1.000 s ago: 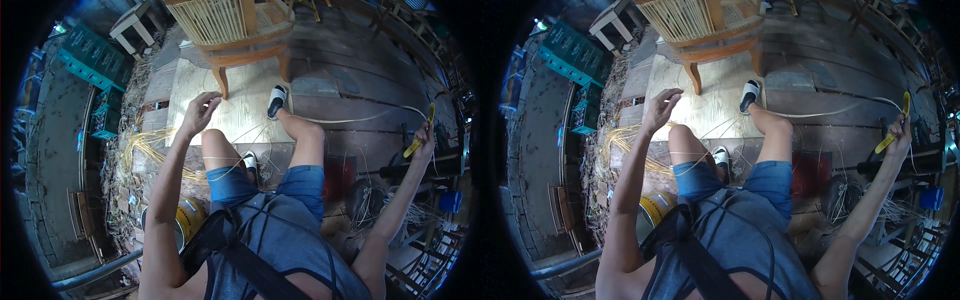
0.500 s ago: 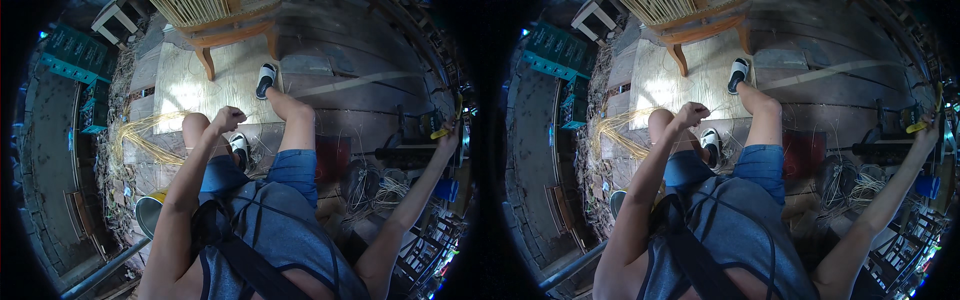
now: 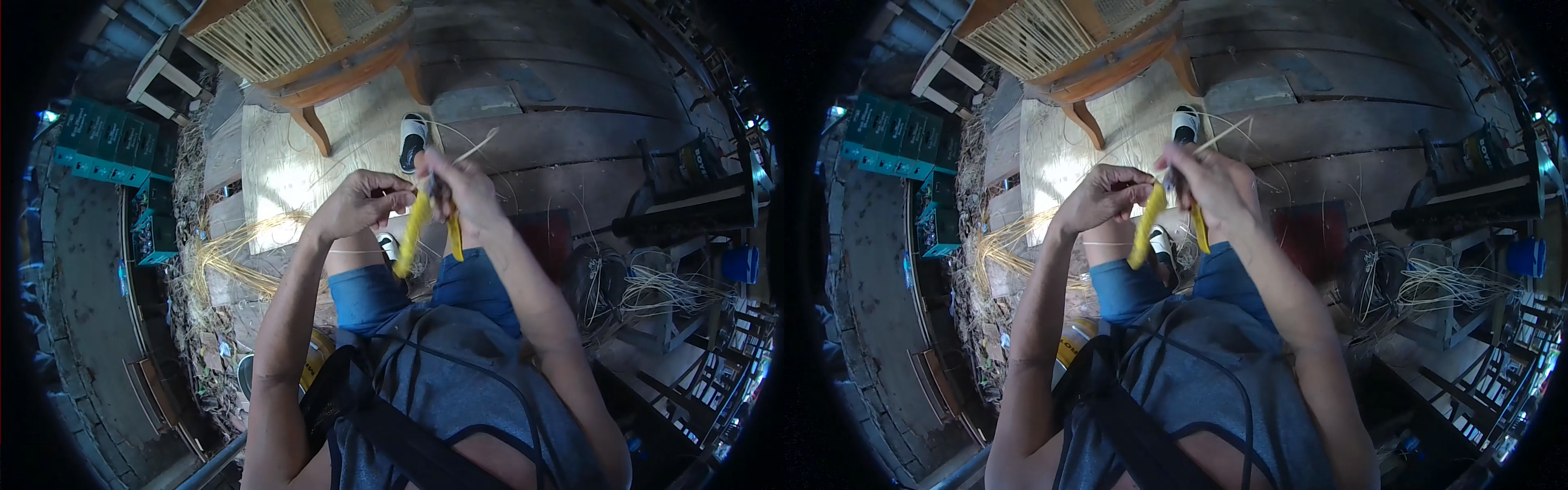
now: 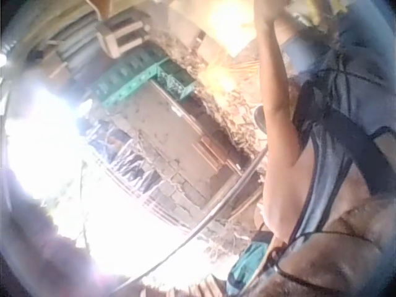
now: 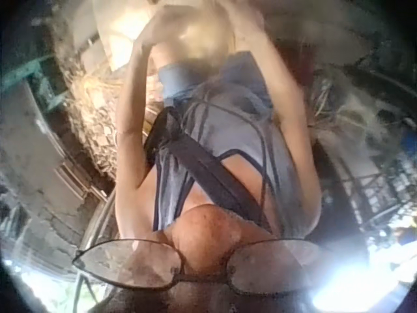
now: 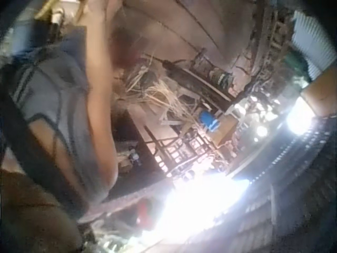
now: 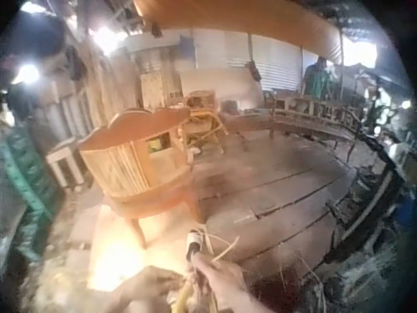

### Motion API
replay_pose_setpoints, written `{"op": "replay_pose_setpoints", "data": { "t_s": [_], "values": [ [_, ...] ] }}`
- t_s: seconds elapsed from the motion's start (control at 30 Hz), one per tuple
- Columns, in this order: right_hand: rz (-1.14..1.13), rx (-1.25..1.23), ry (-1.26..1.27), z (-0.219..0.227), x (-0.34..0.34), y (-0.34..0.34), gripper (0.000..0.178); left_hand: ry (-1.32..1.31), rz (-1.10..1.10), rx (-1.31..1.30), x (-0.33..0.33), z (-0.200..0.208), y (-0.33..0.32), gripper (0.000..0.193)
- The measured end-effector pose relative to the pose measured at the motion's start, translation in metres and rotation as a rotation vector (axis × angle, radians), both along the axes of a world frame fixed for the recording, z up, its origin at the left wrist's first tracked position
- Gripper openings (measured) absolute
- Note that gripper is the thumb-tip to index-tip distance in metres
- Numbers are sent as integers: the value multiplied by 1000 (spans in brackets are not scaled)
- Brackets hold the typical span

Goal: Stripping and preparing bamboo or rattan strands for furniture manufacturing.

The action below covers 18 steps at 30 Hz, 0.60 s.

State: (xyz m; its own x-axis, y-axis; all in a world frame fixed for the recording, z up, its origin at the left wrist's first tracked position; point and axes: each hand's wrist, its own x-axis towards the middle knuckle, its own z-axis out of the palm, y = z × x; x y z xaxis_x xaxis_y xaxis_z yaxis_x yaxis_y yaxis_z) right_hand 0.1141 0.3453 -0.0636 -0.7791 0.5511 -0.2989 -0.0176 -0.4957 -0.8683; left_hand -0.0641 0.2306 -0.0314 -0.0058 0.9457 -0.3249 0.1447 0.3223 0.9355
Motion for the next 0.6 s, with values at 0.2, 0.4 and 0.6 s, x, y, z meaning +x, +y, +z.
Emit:
{"op": "replay_pose_setpoints", "data": {
  "t_s": [0.2,0.4,0.6],
  "values": [
    [95,89,12,41,9,22,46,98,307,293,-16,6,-22,24],
    [362,597,-312,0,111,-22,47,80,447,552,-17,-34,-8,28],
    [-385,624,-1306,-56,346,-54,80,122,642,353,-39,-33,-49,19]
  ]
}}
